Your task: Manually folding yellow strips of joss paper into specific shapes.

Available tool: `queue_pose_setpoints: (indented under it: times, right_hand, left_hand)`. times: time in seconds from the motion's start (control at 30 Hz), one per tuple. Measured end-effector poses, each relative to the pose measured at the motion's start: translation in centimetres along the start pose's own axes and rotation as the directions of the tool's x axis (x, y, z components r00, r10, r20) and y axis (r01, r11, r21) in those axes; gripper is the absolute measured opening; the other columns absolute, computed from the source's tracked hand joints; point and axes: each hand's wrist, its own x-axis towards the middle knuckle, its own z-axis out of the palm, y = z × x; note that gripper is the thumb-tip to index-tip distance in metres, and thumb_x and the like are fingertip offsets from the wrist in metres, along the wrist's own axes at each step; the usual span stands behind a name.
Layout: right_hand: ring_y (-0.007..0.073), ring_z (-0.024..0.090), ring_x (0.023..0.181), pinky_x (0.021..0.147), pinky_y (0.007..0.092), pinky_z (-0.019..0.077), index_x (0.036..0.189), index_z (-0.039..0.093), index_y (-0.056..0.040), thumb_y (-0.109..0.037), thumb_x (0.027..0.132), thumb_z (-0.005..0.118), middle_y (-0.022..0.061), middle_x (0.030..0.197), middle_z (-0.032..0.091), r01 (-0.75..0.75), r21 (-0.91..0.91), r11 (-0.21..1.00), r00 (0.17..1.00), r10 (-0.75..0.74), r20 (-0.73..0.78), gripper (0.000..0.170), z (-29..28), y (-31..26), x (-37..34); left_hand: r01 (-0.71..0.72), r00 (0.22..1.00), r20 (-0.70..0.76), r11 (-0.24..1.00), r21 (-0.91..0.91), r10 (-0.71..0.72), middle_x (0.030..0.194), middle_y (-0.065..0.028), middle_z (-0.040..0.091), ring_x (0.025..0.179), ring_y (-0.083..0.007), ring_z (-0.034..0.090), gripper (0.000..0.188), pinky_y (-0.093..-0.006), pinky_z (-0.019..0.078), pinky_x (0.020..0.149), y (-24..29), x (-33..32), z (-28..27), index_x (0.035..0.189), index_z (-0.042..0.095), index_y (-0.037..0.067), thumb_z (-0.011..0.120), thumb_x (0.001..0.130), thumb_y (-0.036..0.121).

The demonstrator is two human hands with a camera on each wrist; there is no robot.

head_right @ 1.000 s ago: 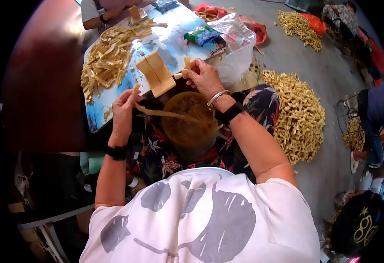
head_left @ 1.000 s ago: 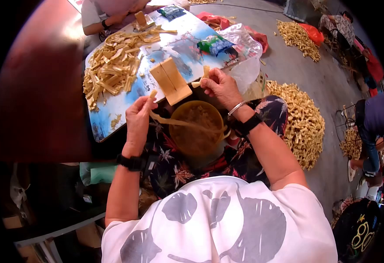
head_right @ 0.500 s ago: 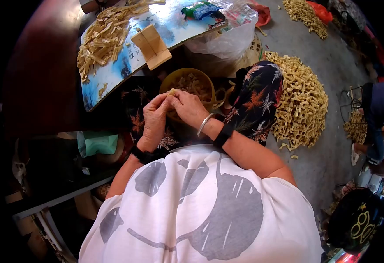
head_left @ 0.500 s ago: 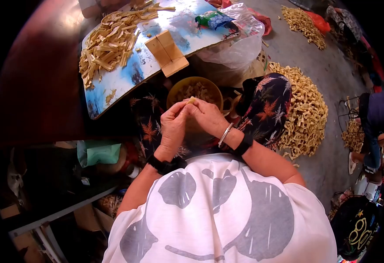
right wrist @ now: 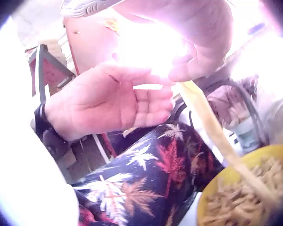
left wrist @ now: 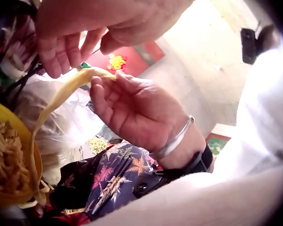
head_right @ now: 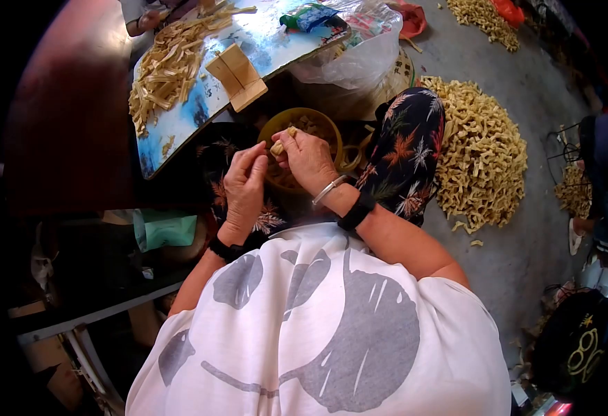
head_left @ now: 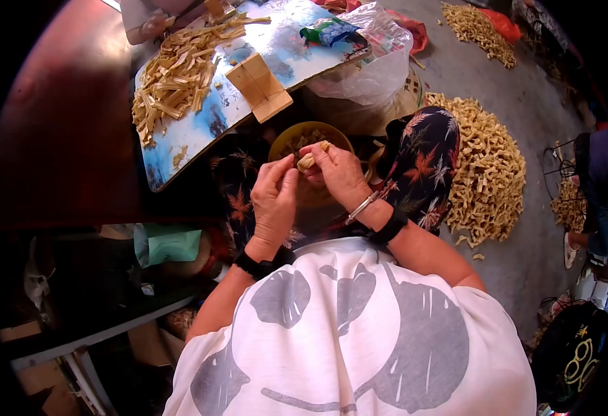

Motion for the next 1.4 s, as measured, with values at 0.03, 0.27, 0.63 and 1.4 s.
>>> queue_pose_setpoints:
  times: [0.03, 0.27, 0.63, 1.4]
  right_hand:
    - [0.0326, 0.069, 0.075, 0.066, 0.037, 0.0536, 0.1, 0.069, -0.0001, -0.024, 0.1, 0.05, 0.0183, 0.083, 0.069, -0.003, 0.056, 0.998, 1.0, 0.003, 0.005, 0.031, -0.4, -0.6, -0.1]
    - [0.0319, 0.069, 0.082, 0.072, 0.0334, 0.0539, 0.1, 0.064, -0.0027, -0.006, 0.094, 0.056, 0.0161, 0.087, 0.069, 0.44, -0.177, 0.88, 0.893, -0.407, 0.194, 0.011, -1.2, -2.1, -4.6]
    - [0.0162, 0.069, 0.075, 0.053, 0.0256, 0.0566, 0.1, 0.061, 0.0004, -0.019, 0.1, 0.053, 0.0087, 0.092, 0.068, 0.008, 0.228, 0.974, 0.999, 0.0, -0.037, 0.021, -2.2, -0.3, -2.0]
    - [0.0114, 0.065, 0.099, 0.079, 0.0263, 0.0572, 0.116, 0.06, -0.0026, -0.02, 0.102, 0.051, 0.0037, 0.106, 0.065, -0.208, 0.509, 0.835, 0.946, 0.039, 0.323, 0.024, -5.7, -6.6, 2.7]
  left_hand:
    - [0.264, 0.961, 0.138, 0.946, -0.189, -0.241, 0.102, -0.0074, 0.065, 0.089, -0.0206, 0.065, 0.023, -0.0271, 0.0518, 0.082, -0.7, 0.3, -0.5, 0.111, 0.068, 0.001, 0.061, 0.096, 0.017]
    - [0.854, 0.509, 0.735, 0.152, -0.498, -0.448, 0.098, -0.0092, 0.069, 0.086, -0.0193, 0.067, 0.027, -0.0336, 0.0541, 0.083, -1.8, 1.3, 0.2, 0.114, 0.064, 0.002, 0.057, 0.099, 0.023]
    - [-0.559, 0.813, 0.462, 0.697, 0.449, 0.354, 0.086, -0.013, 0.059, 0.076, -0.0341, 0.063, 0.026, -0.039, 0.0518, 0.067, 2.9, 3.5, -0.2, 0.105, 0.068, 0.007, 0.061, 0.082, -0.001]
    - [-0.372, 0.927, -0.001, 0.924, 0.091, 0.374, 0.079, -0.0132, 0.062, 0.069, -0.0316, 0.062, 0.01, -0.0346, 0.0503, 0.063, 4.5, 8.5, 1.3, 0.095, 0.064, 0.003, 0.065, 0.085, 0.004]
